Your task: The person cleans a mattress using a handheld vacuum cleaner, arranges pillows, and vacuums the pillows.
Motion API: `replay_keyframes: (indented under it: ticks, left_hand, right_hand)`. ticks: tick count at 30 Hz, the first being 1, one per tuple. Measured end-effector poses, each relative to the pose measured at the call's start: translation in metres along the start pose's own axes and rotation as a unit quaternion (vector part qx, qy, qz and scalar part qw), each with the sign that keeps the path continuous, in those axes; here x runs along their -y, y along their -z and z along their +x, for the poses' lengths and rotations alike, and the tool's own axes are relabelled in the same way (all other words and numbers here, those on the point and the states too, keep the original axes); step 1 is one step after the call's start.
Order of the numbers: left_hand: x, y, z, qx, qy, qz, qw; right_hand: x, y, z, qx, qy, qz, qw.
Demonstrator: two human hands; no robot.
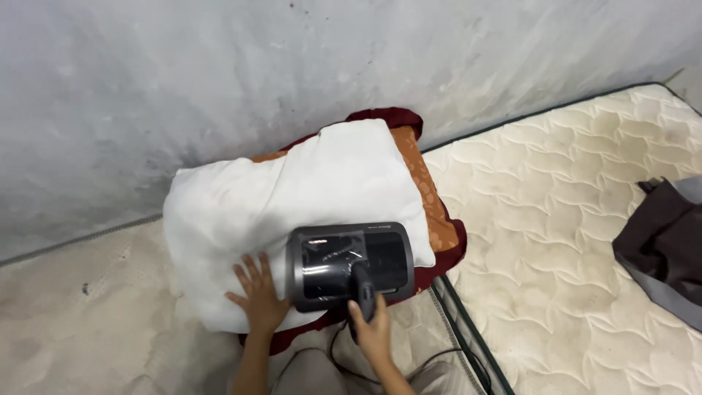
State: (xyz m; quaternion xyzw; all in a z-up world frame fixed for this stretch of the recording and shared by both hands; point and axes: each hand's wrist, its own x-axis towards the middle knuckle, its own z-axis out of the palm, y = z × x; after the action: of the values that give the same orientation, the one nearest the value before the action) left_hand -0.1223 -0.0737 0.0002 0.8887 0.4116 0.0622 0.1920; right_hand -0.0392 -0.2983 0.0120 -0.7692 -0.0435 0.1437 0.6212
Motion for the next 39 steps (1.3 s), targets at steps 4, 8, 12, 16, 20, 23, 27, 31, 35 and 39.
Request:
replay_keyframes:
  ticks: [4,8,12,16,20,23,27,31,35,39]
  left_hand:
    - [0.007,-0.020,0.016,0.016,0.033,0.014,0.999]
    - [0.002,-0.028,0.025,0.028,0.046,0.017,0.998]
    - [-0.005,-0.038,0.026,-0.002,0.040,0.027,0.999]
    - [-0.006,-0.046,0.026,-0.011,0.037,0.036,0.999]
    - [-0.006,-0.050,0.026,-0.023,0.030,0.041,0.998]
    - [-0.006,-0.051,0.026,-0.006,0.034,0.053,0.998]
    - [-0.007,-0.053,0.026,0.020,0.046,0.077,0.996]
    - [-0.004,-0.060,0.032,0.055,0.066,0.109,0.990]
    - [0.003,-0.071,0.028,0.010,0.045,0.126,0.991]
    - [0.007,-0.074,0.027,-0.004,0.040,0.119,0.992]
  right_hand:
    - [0.010,-0.036,0.010,-0.014,0.068,-0.038,0.997]
    - [0.025,-0.055,0.035,-0.070,0.077,-0.092,0.990]
    - [0.051,-0.074,0.062,-0.124,0.099,-0.109,0.981]
    - [0.073,-0.079,0.093,-0.135,0.080,-0.102,0.982]
    - [0.086,-0.071,0.145,-0.148,0.055,-0.142,0.977]
    - [0.089,-0.063,0.195,-0.170,0.066,-0.163,0.970]
    - [0.093,-0.047,0.258,-0.163,0.032,-0.178,0.970]
    - [0.091,-0.025,0.286,-0.141,0.043,-0.177,0.973]
    - [0.078,0.006,0.283,-0.137,0.035,-0.206,0.968]
    - [0.055,0.045,0.284,-0.164,0.053,-0.207,0.963]
